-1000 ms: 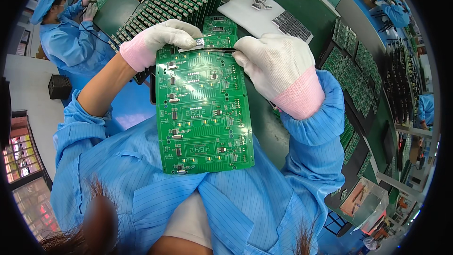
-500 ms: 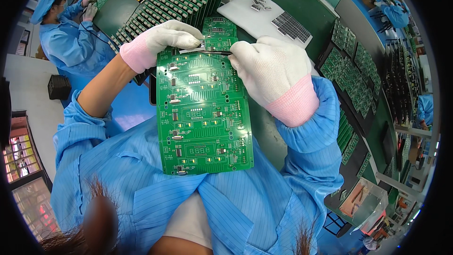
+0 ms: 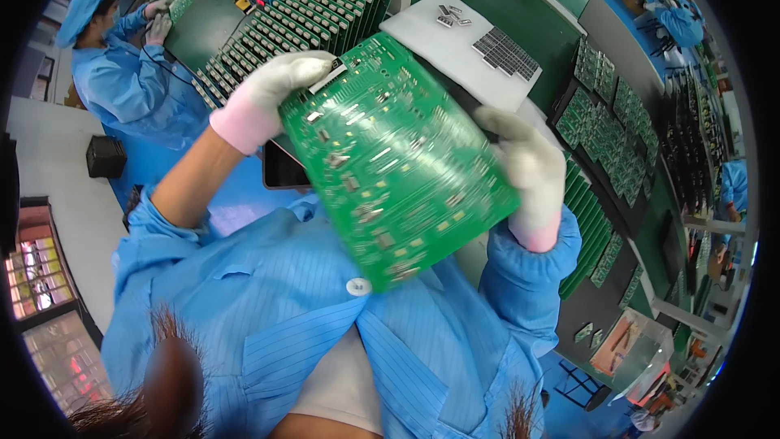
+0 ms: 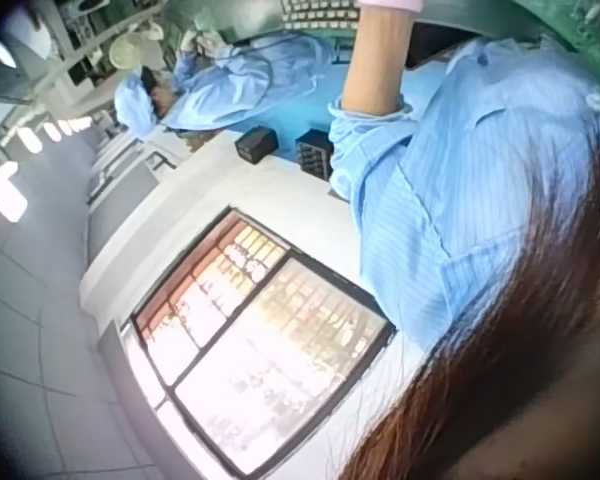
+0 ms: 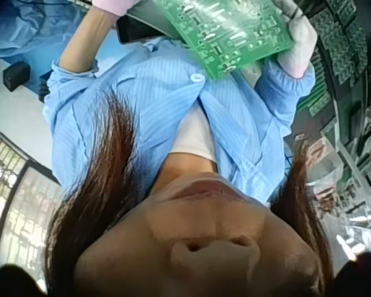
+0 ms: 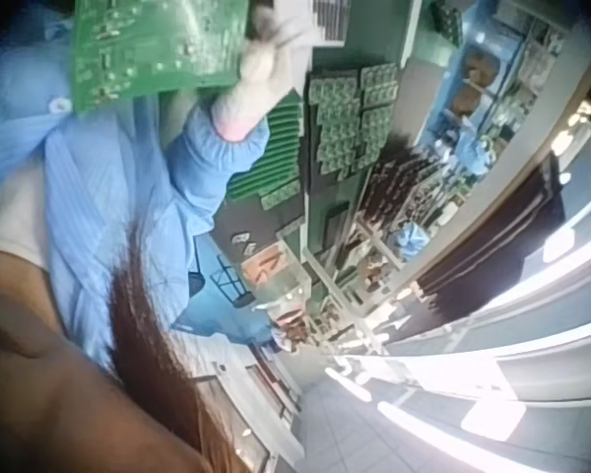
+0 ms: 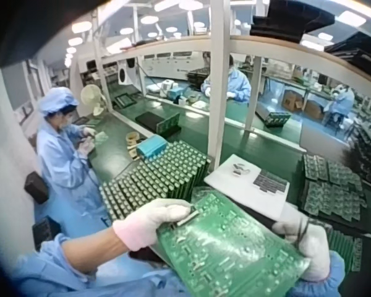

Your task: Inspecting and adjusting electronic components on printed circuit boards using tweezers.

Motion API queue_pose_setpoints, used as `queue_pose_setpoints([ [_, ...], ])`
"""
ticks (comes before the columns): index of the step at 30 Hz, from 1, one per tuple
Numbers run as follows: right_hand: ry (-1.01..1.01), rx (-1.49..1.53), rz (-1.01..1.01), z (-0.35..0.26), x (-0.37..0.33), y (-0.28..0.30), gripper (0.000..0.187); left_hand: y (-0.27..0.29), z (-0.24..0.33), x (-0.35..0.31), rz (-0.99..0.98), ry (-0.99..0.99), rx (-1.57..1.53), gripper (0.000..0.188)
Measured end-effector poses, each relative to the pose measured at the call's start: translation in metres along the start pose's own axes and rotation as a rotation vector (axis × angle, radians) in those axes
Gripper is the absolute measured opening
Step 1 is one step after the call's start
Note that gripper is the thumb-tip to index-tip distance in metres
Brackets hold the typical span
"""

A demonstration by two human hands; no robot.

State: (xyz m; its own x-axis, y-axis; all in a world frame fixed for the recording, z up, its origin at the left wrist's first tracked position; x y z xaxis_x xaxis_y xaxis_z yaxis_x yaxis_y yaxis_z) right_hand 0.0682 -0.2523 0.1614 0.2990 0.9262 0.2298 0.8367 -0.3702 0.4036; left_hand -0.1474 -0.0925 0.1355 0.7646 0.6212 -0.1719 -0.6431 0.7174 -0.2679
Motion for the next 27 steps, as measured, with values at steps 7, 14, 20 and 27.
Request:
queue_pose_setpoints([
  [7,-0.331,0.598,0.224,0.005,-0.034,0.013,0.036,-0.015,-0.027,-0.01,0.001,0.071,-0.203,0.034],
  [14,-0.382,0.593,0.454,-0.013,-0.04,0.001,0.04,-0.026,-0.03,-0.013,0.07,-0.015,-0.255,0.043],
  [20,-0.333,0.574,0.395,-0.001,-0.048,0.002,0.036,-0.011,-0.042,-0.016,0.053,-0.116,-0.298,0.046],
  [27,-0.325,0.577,0.41,0.0,-0.044,0.0,0.031,-0.013,-0.044,-0.025,0.05,-0.09,-0.204,0.051],
])
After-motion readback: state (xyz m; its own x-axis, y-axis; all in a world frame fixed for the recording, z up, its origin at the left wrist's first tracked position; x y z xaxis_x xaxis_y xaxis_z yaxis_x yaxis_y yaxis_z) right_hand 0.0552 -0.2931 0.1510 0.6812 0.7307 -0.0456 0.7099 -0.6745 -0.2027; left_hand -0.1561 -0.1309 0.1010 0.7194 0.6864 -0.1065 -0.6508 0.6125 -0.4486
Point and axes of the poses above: each hand's wrist, its own x-axis towards the middle knuckle, its own y-axis out of the back of the hand, z = x × y, the point moved 1 cm from there along x, towards the middle knuckle, and after that the axes turned 4 degrees about z, right-handed, at the moved point
